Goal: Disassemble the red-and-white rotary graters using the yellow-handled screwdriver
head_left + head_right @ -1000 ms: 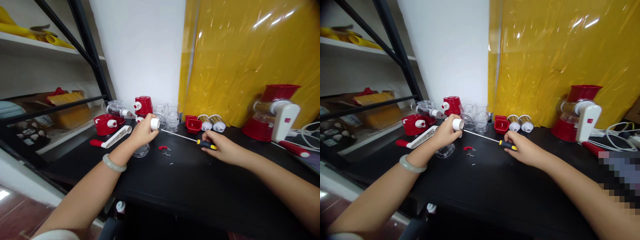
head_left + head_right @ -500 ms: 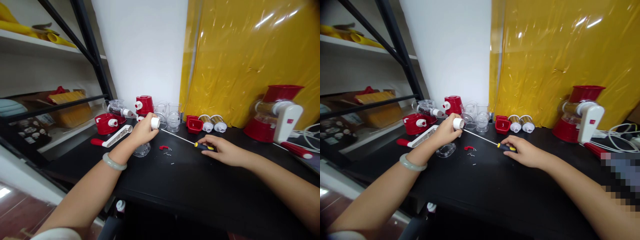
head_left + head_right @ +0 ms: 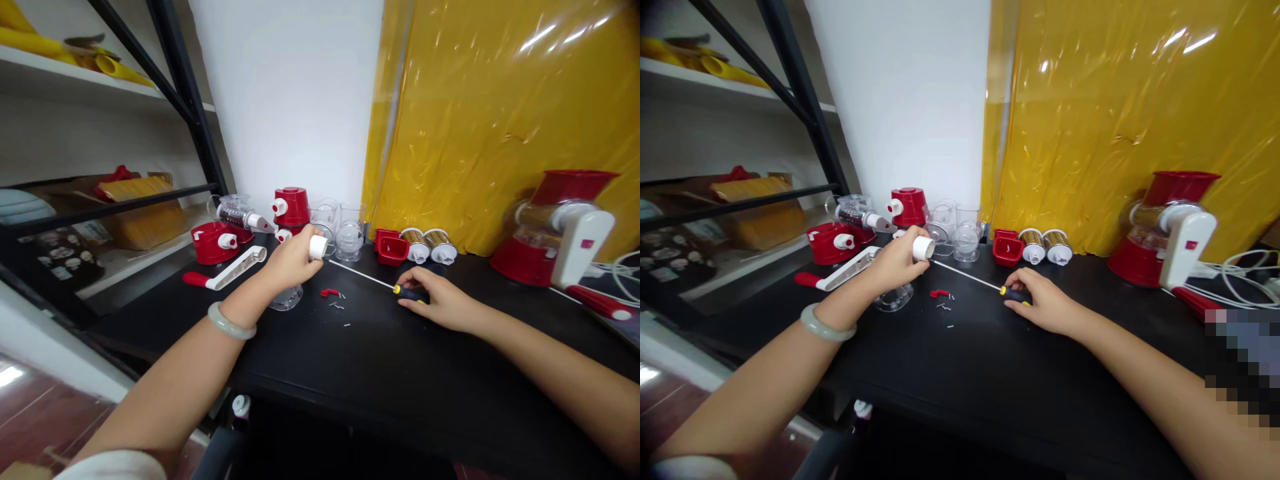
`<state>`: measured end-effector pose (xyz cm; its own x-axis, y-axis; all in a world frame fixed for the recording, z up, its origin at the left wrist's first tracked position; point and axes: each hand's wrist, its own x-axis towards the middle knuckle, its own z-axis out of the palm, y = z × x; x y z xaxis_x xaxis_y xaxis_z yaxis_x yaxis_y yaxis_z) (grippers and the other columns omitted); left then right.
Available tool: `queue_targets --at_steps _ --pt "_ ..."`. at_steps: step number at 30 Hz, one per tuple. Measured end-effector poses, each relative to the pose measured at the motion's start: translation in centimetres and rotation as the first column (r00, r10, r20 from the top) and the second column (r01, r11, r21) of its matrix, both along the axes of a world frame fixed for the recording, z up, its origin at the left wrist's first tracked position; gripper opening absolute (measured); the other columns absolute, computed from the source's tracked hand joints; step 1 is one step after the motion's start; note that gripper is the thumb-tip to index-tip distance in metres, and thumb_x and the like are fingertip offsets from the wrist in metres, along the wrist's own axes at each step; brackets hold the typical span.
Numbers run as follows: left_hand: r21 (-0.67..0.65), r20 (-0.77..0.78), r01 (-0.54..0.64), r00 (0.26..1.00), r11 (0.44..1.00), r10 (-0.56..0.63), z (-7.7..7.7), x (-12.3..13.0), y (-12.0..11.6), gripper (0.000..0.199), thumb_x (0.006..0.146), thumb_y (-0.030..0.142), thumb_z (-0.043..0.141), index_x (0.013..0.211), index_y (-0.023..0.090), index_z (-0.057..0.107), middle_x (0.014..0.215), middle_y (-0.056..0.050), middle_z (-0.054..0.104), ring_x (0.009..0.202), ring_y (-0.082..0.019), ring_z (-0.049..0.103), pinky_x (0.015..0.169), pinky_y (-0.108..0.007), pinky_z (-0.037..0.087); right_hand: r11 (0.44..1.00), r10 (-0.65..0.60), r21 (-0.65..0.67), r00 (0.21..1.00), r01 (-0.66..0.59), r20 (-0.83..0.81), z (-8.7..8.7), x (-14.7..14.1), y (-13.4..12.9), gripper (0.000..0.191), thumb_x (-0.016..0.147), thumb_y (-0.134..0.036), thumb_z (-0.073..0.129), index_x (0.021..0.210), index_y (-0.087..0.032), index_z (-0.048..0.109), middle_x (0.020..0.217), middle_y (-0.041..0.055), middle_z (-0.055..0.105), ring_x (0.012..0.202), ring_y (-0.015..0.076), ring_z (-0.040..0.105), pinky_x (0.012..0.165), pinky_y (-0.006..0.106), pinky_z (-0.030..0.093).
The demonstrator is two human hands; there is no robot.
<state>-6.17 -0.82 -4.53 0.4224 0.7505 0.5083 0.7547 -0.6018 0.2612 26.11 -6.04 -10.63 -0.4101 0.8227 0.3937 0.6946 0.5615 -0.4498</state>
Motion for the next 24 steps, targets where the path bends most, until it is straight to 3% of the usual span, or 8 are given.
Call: queue_targets --at_steps 4,8,14,17,20,24 --pt "-0.007 -0.027 -0.012 1.000 1.000 0.012 0.3 0.0 -0.3 0.039 0.072 0.019 0.057 0.110 0.021 0.049 0.092 -0.005 0.065 0.077 -0.024 0.061 0.065 -0.032 0.040 0.992 0.056 -0.115 0.998 -0.056 -0.004 0.6 0.8 0.0 0.036 0.087 -0.040 0.057 0.118 -0.023 0.064 0.120 0.0106 0.067 0.117 0.0294 0.059 0.104 0.049 0.043" --pt "-0.008 -0.060 -0.004 0.998 1.000 0.003 0.3 -0.1 -0.1 0.038 0.073 0.019 0.057 0.109 0.021 0.049 0.095 -0.006 0.065 0.080 -0.025 0.062 0.067 -0.033 0.041 0.943 0.068 -0.324 0.996 -0.082 -0.054 0.8 0.9 -0.1 0.036 0.088 -0.046 0.057 0.114 -0.023 0.067 0.116 0.0089 0.071 0.107 0.0287 0.064 0.098 0.046 0.048" --pt "-0.009 -0.010 0.009 1.000 1.000 -0.009 0.2 -0.5 0.3 0.040 0.072 0.019 0.058 0.110 0.022 0.048 0.096 -0.006 0.065 0.083 -0.025 0.062 0.069 -0.033 0.043 0.966 -0.039 -0.259 0.993 0.010 -0.108 0.4 -0.1 -0.4 0.033 0.075 -0.043 0.072 0.101 -0.024 0.063 0.101 0.0067 0.068 0.099 0.0257 0.063 0.091 0.042 0.050" --pt "-0.009 -0.004 0.026 1.000 1.000 -0.026 0.4 -0.7 0.3 0.039 0.071 0.019 0.057 0.109 0.022 0.048 0.095 -0.006 0.065 0.082 -0.025 0.062 0.070 -0.034 0.043 0.940 0.022 -0.333 0.987 -0.074 -0.158 0.9 0.1 -0.6 0.043 0.077 -0.044 0.071 0.115 -0.024 0.061 0.110 0.0085 0.066 0.108 0.0259 0.062 0.098 0.043 0.047" --pt "-0.008 -0.026 0.036 0.999 0.999 -0.037 0.6 -0.9 0.3 0.038 0.071 0.019 0.057 0.108 0.022 0.048 0.094 -0.005 0.064 0.082 -0.025 0.062 0.071 -0.035 0.044 0.871 0.094 -0.455 0.972 -0.185 -0.217 1.7 0.7 -0.7 0.054 0.082 -0.046 0.066 0.130 -0.024 0.056 0.129 0.0115 0.062 0.123 0.0276 0.056 0.107 0.045 0.041" --pt "-0.020 -0.072 0.087 0.994 0.996 -0.088 0.9 -1.2 0.3 0.038 0.072 0.019 0.057 0.109 0.022 0.047 0.093 -0.005 0.064 0.081 -0.025 0.062 0.071 -0.034 0.043 0.897 0.086 -0.420 0.987 -0.135 -0.134 2.1 0.9 -0.6 0.042 0.078 -0.048 0.069 0.113 -0.024 0.069 0.124 0.0095 0.064 0.118 0.0286 0.059 0.106 0.046 0.042"
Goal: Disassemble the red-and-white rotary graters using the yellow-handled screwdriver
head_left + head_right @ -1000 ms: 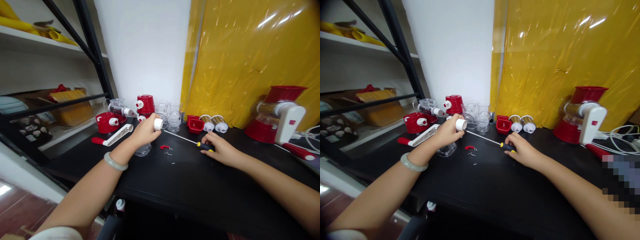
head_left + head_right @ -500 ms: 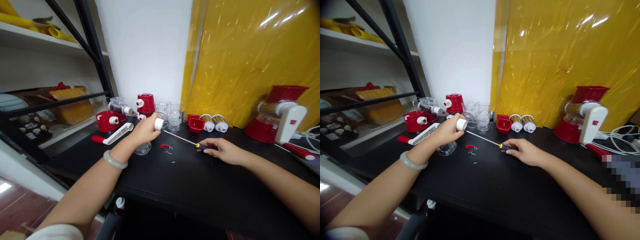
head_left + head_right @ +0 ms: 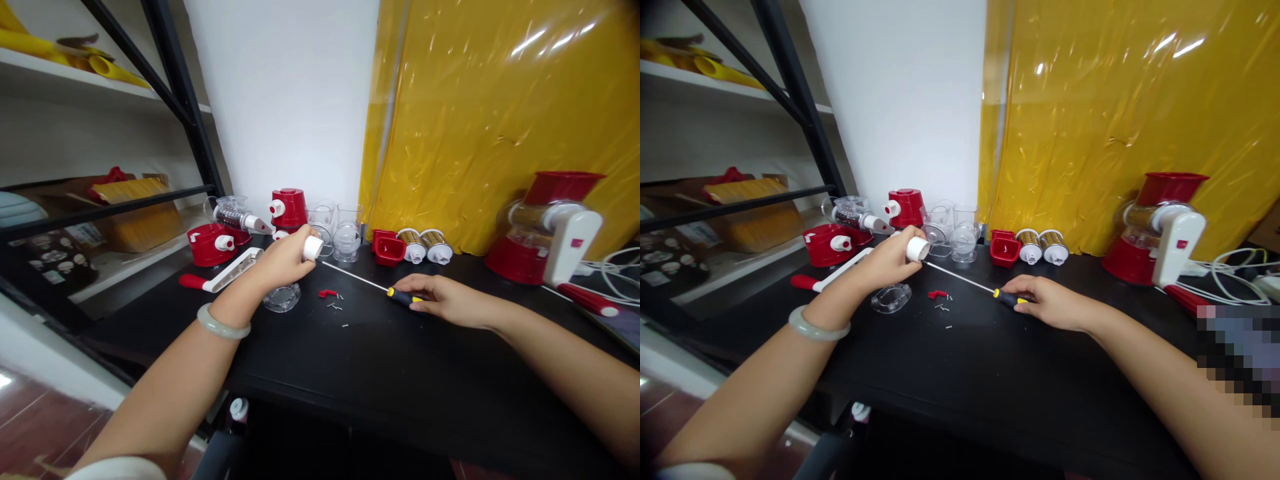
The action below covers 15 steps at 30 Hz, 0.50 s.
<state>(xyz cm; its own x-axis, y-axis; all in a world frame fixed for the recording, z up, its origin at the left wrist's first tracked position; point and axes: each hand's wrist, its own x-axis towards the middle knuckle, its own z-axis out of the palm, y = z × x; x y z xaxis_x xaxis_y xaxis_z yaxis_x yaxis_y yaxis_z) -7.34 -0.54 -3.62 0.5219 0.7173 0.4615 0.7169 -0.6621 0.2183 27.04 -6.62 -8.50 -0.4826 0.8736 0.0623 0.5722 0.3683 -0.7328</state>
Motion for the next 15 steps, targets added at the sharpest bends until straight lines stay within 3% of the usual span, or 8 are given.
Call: queue_targets --at_steps 5,7,9,12,15 --pt "-0.014 -0.025 0.016 1.000 1.000 -0.017 0.3 -0.1 -0.2 0.037 0.073 0.019 0.056 0.110 0.022 0.049 0.094 -0.005 0.064 0.081 -0.025 0.062 0.070 -0.034 0.043 0.986 -0.140 0.099 0.990 0.137 0.023 -1.1 -1.0 0.3 0.035 0.068 -0.047 0.077 0.086 -0.022 0.061 0.093 0.0044 0.064 0.087 0.0226 0.064 0.081 0.040 0.054" --pt "-0.014 -0.025 0.011 1.000 1.000 -0.012 0.3 -0.2 -0.2 0.038 0.073 0.019 0.057 0.110 0.023 0.049 0.094 -0.005 0.065 0.081 -0.025 0.062 0.071 -0.034 0.043 0.974 -0.168 0.158 0.986 0.165 0.009 -1.6 -1.3 0.3 0.033 0.069 -0.044 0.077 0.084 -0.023 0.057 0.087 0.0030 0.064 0.084 0.0220 0.063 0.081 0.040 0.053" --pt "-0.011 -0.028 0.003 1.000 1.000 -0.003 0.3 -0.2 -0.1 0.039 0.073 0.019 0.057 0.111 0.023 0.048 0.094 -0.005 0.064 0.081 -0.025 0.062 0.071 -0.034 0.043 0.975 -0.144 0.165 0.989 0.149 -0.045 -1.7 -1.4 0.3 0.033 0.071 -0.041 0.075 0.094 -0.022 0.060 0.096 0.0056 0.067 0.093 0.0236 0.064 0.090 0.043 0.051" --pt "-0.012 -0.039 0.001 0.999 1.000 -0.001 0.3 -0.3 -0.1 0.038 0.074 0.020 0.056 0.110 0.023 0.048 0.093 -0.005 0.064 0.080 -0.025 0.062 0.070 -0.034 0.043 0.993 -0.076 0.085 0.993 0.084 -0.092 -1.0 -1.0 0.2 0.050 0.076 -0.039 0.071 0.122 -0.023 0.060 0.122 0.0103 0.066 0.116 0.0272 0.060 0.105 0.046 0.043" --pt "-0.011 -0.051 -0.001 0.999 1.000 0.001 0.4 -0.2 -0.1 0.036 0.074 0.020 0.056 0.109 0.023 0.047 0.093 -0.004 0.064 0.081 -0.025 0.062 0.070 -0.034 0.043 0.998 -0.004 0.057 1.000 0.004 -0.006 -0.1 -0.4 0.0 0.047 0.080 -0.041 0.066 0.124 -0.025 0.064 0.133 0.0100 0.061 0.125 0.0288 0.054 0.109 0.047 0.038"
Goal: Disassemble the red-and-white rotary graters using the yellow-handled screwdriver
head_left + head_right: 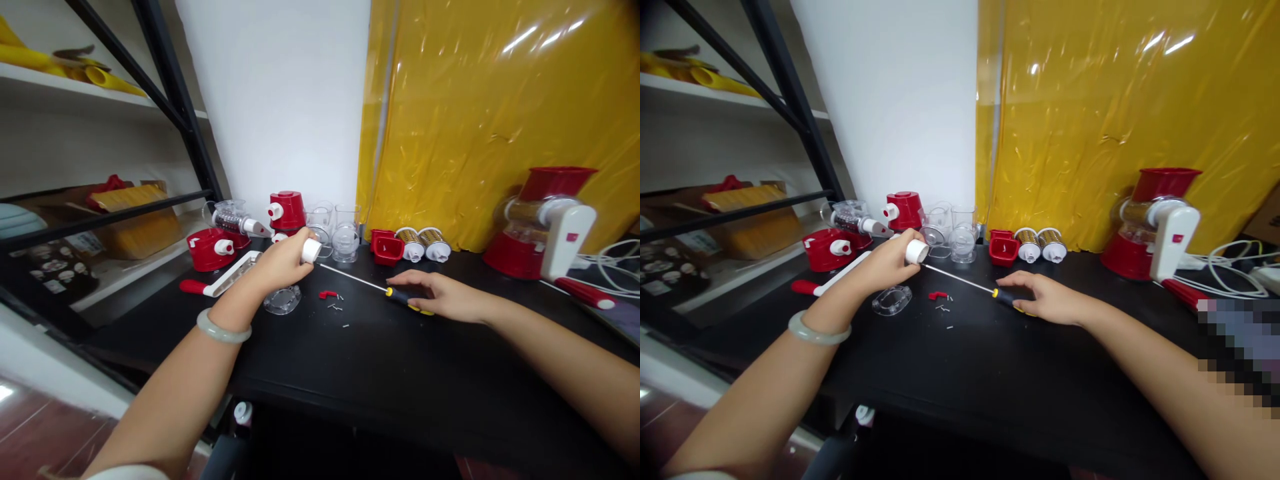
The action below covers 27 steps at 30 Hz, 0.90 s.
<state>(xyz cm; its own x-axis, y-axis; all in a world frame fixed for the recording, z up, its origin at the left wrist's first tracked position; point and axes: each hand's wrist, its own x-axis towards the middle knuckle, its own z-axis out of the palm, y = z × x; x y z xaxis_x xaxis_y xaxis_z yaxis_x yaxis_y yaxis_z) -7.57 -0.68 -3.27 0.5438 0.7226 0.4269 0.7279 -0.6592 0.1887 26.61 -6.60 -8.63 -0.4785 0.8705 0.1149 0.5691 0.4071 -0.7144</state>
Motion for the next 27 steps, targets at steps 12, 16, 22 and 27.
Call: queue_targets --at_steps 12,16,22,27 --pt "-0.017 0.010 -0.002 1.000 1.000 0.003 0.1 0.0 0.1 0.038 0.073 0.020 0.056 0.110 0.022 0.049 0.092 -0.005 0.064 0.079 -0.025 0.062 0.069 -0.034 0.043 0.993 -0.091 0.064 0.993 0.096 -0.081 -1.3 -0.5 0.5 0.040 0.076 -0.043 0.072 0.106 -0.023 0.057 0.106 0.0078 0.065 0.102 0.0238 0.063 0.097 0.044 0.049" --pt "-0.026 0.013 0.006 1.000 1.000 -0.006 0.0 0.1 0.1 0.038 0.072 0.019 0.056 0.110 0.022 0.049 0.092 -0.005 0.064 0.079 -0.024 0.062 0.068 -0.033 0.042 0.999 -0.048 -0.012 0.999 0.048 0.004 -0.2 0.5 0.4 0.056 0.079 -0.048 0.068 0.129 -0.024 0.058 0.132 0.0103 0.061 0.124 0.0291 0.055 0.110 0.050 0.038" --pt "-0.027 0.014 0.010 1.000 1.000 -0.010 0.0 0.2 0.0 0.038 0.072 0.019 0.056 0.109 0.022 0.049 0.091 -0.004 0.064 0.079 -0.024 0.062 0.069 -0.033 0.042 0.998 0.014 0.060 0.979 -0.027 0.205 0.4 1.1 0.5 0.033 0.081 -0.048 0.067 0.100 -0.022 0.072 0.121 0.0099 0.063 0.116 0.0288 0.054 0.106 0.049 0.038" --pt "-0.030 0.015 0.013 1.000 0.999 -0.013 -0.1 0.1 0.1 0.037 0.073 0.019 0.056 0.108 0.022 0.048 0.091 -0.004 0.063 0.079 -0.024 0.062 0.069 -0.033 0.042 0.991 -0.090 0.120 0.970 0.064 0.226 -0.4 0.2 0.1 0.036 0.075 -0.054 0.070 0.091 -0.023 0.064 0.098 0.0069 0.062 0.096 0.0259 0.056 0.087 0.043 0.047"
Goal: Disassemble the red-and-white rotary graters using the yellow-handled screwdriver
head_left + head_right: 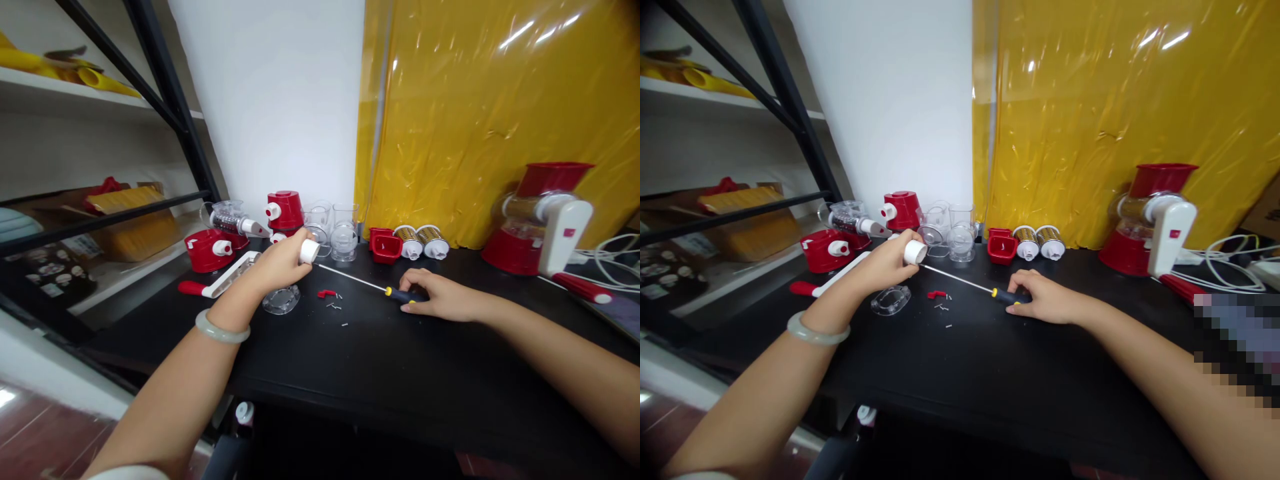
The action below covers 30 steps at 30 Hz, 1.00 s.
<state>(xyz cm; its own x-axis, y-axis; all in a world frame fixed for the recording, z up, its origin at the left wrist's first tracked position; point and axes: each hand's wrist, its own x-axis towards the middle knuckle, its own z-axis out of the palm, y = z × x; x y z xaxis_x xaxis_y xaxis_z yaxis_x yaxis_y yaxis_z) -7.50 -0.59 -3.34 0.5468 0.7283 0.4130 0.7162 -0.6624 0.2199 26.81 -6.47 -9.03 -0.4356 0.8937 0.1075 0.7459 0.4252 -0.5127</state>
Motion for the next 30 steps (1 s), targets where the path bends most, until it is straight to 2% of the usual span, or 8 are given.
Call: queue_targets --at_steps 2,6,9,12,17,21,25,30 --pt "-0.001 -0.001 -0.002 1.000 1.000 0.002 0.0 0.0 0.0 0.036 0.073 0.020 0.056 0.108 0.022 0.048 0.091 -0.004 0.063 0.079 -0.024 0.061 0.068 -0.033 0.042 1.000 -0.002 -0.018 1.000 0.002 0.006 0.3 -0.2 -0.3 0.040 0.077 -0.056 0.068 0.099 -0.023 0.065 0.100 0.0074 0.063 0.097 0.0264 0.057 0.087 0.042 0.047" --pt "0.003 -0.002 0.002 1.000 1.000 -0.002 0.1 0.0 -0.1 0.035 0.072 0.019 0.056 0.107 0.022 0.048 0.091 -0.004 0.063 0.079 -0.024 0.061 0.068 -0.033 0.042 0.993 0.066 -0.100 0.998 -0.065 0.011 1.4 0.4 -0.6 0.050 0.081 -0.056 0.064 0.122 -0.027 0.064 0.121 0.0084 0.062 0.113 0.0294 0.054 0.100 0.047 0.041" --pt "0.000 -0.005 0.006 1.000 1.000 -0.006 0.1 0.1 -0.2 0.035 0.073 0.019 0.056 0.106 0.022 0.048 0.090 -0.004 0.063 0.078 -0.024 0.061 0.068 -0.033 0.042 0.987 0.110 -0.115 0.994 -0.108 0.011 1.5 1.2 -0.3 0.040 0.082 -0.052 0.065 0.112 -0.026 0.069 0.127 0.0081 0.062 0.121 0.0307 0.051 0.107 0.049 0.035" --pt "-0.003 -0.005 0.000 1.000 1.000 0.000 0.1 0.1 -0.2 0.035 0.072 0.018 0.056 0.106 0.022 0.048 0.090 -0.004 0.063 0.079 -0.024 0.062 0.068 -0.033 0.042 0.990 0.108 -0.092 0.994 -0.107 0.007 1.0 1.5 -0.1 0.034 0.077 -0.050 0.070 0.099 -0.025 0.069 0.121 0.0070 0.064 0.116 0.0299 0.054 0.105 0.048 0.039" --pt "-0.005 -0.007 -0.015 1.000 1.000 0.015 0.1 0.0 -0.1 0.036 0.072 0.019 0.056 0.108 0.022 0.048 0.091 -0.004 0.064 0.079 -0.025 0.062 0.068 -0.033 0.042 0.992 0.048 -0.116 0.998 -0.044 0.032 1.1 1.5 -0.4 0.052 0.074 -0.055 0.072 0.118 -0.029 0.063 0.119 0.0065 0.063 0.114 0.0306 0.055 0.101 0.048 0.043" --pt "-0.006 -0.007 -0.009 1.000 1.000 0.009 0.1 0.0 -0.1 0.036 0.072 0.019 0.056 0.108 0.022 0.048 0.091 -0.004 0.064 0.078 -0.024 0.062 0.067 -0.033 0.042 0.984 0.117 -0.139 0.993 -0.114 0.009 1.6 1.9 -0.3 0.040 0.082 -0.052 0.065 0.114 -0.028 0.069 0.131 0.0072 0.059 0.125 0.0311 0.050 0.109 0.049 0.034" --pt "0.001 -0.009 0.002 1.000 1.000 -0.002 0.1 0.1 -0.1 0.036 0.072 0.020 0.056 0.108 0.022 0.048 0.091 -0.004 0.063 0.080 -0.024 0.062 0.069 -0.033 0.043 0.987 0.134 -0.093 0.991 -0.134 -0.009 1.0 1.6 -0.1 0.035 0.079 -0.052 0.067 0.102 -0.025 0.070 0.114 0.0073 0.065 0.111 0.0283 0.057 0.101 0.046 0.042" --pt "0.003 0.013 -0.008 1.000 1.000 0.008 0.1 0.0 0.0 0.037 0.072 0.019 0.057 0.108 0.022 0.049 0.090 -0.004 0.063 0.077 -0.023 0.060 0.065 -0.032 0.041 0.997 0.028 -0.072 1.000 -0.028 0.000 -0.2 0.8 0.2 0.030 0.084 -0.046 0.057 0.103 -0.023 0.063 0.092 0.0047 0.064 0.082 0.0216 0.058 0.077 0.037 0.048"
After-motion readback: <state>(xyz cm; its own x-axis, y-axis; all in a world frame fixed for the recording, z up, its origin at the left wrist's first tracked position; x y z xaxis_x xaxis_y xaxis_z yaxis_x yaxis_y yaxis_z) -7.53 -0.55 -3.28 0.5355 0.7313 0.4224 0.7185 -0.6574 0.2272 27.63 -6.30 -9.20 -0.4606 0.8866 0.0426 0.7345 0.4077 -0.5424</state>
